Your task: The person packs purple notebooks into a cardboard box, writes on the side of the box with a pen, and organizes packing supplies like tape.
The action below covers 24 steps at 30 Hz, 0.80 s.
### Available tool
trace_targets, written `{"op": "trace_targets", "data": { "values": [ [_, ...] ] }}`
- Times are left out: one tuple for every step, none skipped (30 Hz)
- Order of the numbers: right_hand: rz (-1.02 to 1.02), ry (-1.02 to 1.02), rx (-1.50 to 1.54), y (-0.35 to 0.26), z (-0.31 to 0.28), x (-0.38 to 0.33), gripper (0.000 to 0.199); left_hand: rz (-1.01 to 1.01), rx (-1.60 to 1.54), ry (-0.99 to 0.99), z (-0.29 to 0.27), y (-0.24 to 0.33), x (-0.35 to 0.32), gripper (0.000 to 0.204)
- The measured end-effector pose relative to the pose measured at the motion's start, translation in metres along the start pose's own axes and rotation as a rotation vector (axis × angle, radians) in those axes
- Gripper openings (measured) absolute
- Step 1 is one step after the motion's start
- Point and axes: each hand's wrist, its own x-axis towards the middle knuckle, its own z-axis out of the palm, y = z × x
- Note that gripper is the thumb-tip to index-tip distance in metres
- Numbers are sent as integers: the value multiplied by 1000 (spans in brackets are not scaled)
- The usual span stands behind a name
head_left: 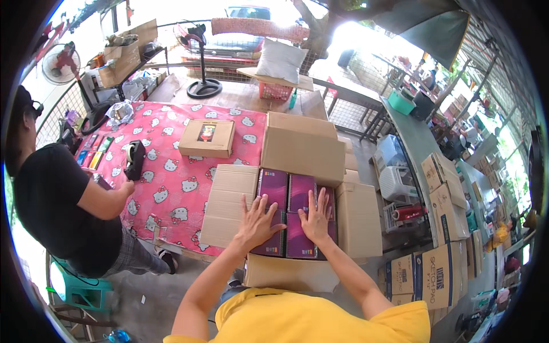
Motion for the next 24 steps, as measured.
{"op": "trace_targets", "data": {
  "values": [
    [-98,-37,-113,-18,-13,7,73,-74,-44,-42,-4,2,6,91],
    [-190,-71,-229,-27,-21,13,72,-20,-80,103,5,4,10,92],
    [-231,-43,-227,-30,-17,20,72,31,-112,248,21,1,15,94],
    [-207,-70,-261,-28,-13,27,72,95,-142,385,35,0,22,95],
    [-187,-104,-284,-28,-8,33,73,102,-54,331,38,-3,24,101],
    [-170,-139,-309,-27,-4,36,73,119,-52,296,42,-4,25,101],
    [-158,-131,-354,-26,-2,38,74,129,-44,261,41,-4,27,101],
    [-141,-167,-358,-26,-2,39,75,129,-29,222,40,-7,23,101],
    [-135,-187,-337,-25,-3,38,77,133,-21,224,40,-6,21,101],
    [-130,-219,-318,-24,-4,39,79,136,-15,233,39,-5,21,100],
    [-104,-305,-320,-36,-16,39,79,122,-17,246,38,-8,18,100],
    [-67,-347,-330,-38,-22,42,78,124,-26,258,36,-6,16,99],
    [-65,-223,-226,-41,-24,46,77,135,-41,266,37,-3,13,99],
    [-62,-100,-119,-48,-24,50,77,99,-40,267,36,-1,10,99],
    [-140,-75,-151,-55,-22,52,76,62,-39,267,37,1,5,98],
    [-216,-48,-181,-64,-22,54,76,28,-38,267,37,4,-1,98],
    [-281,-15,-214,-67,-21,56,76,9,-42,244,36,10,-6,98],
    [-277,-98,-265,-64,-13,56,75,3,-53,250,36,17,-15,98],
    [-269,-180,-314,-57,-1,54,75,0,-62,254,38,25,-25,97],
    [-269,-263,-364,-57,5,54,75,-7,-71,261,40,32,-35,97],
    [-253,-273,-370,-55,9,57,72,-26,-76,226,43,37,-48,94],
    [-255,-271,-369,-54,12,56,71,-28,-75,244,46,43,-62,93],
    [-254,-269,-368,-53,14,57,71,-28,-74,261,48,49,-74,93],
    [-251,-265,-368,-52,17,58,70,-25,-74,278,49,54,-84,92]
  ]
}}
